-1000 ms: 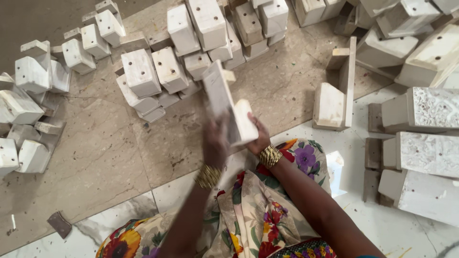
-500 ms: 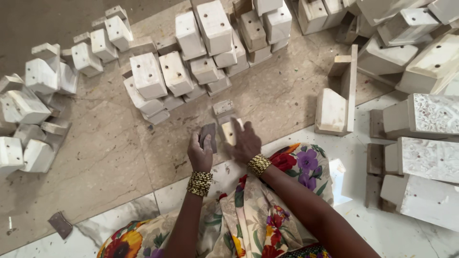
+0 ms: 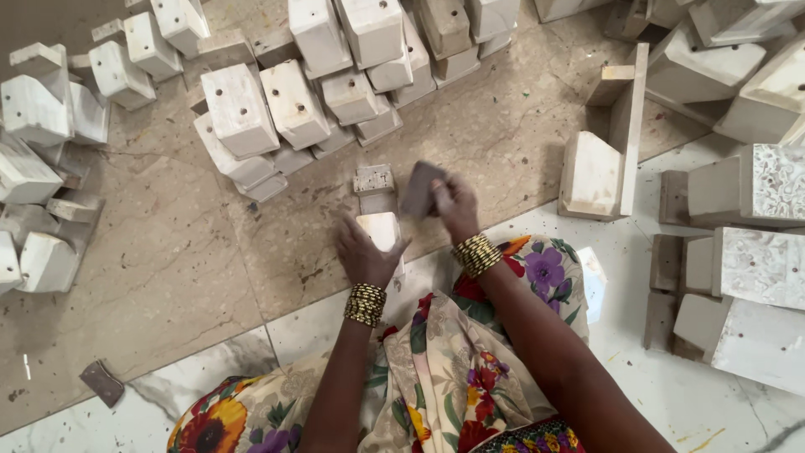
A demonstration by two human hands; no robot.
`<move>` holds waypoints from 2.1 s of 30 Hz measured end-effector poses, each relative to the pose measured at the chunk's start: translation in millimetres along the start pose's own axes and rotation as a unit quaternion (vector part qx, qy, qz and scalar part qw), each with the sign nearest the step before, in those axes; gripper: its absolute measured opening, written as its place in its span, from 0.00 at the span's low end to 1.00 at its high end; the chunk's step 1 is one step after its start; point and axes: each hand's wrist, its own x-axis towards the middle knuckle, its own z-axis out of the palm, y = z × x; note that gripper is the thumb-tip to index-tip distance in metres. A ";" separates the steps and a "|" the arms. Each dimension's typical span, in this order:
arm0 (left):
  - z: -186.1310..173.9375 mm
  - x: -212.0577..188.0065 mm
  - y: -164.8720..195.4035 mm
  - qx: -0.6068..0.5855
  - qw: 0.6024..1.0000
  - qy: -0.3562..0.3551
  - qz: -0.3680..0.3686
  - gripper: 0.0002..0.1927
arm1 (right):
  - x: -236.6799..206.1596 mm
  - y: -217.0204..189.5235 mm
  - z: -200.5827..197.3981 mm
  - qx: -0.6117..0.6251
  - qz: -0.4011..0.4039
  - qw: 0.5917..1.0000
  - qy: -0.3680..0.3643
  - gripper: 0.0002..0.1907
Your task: The person sits on the floor surrounded by piles of small white blocks and sands them one at a time using a handheld abrasive pad, rubbing the surfaces of each block and setting finished blocks onto the growing pile beside them.
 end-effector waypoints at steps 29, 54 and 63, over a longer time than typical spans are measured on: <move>-3.2 -0.5 -46.4 0.004 0.993 -0.082 0.082 0.49 | -4.4 -25.3 -24.7 -0.537 -0.165 0.827 0.032 0.10; -3.1 -5.7 -31.2 -0.115 0.980 -0.047 0.153 0.45 | -22.0 -26.7 34.9 -0.548 -0.399 0.735 -0.024 0.08; 3.0 -11.1 -35.2 -0.115 0.981 -0.044 0.151 0.44 | -19.1 -26.1 44.8 -0.532 -0.299 0.789 -0.072 0.09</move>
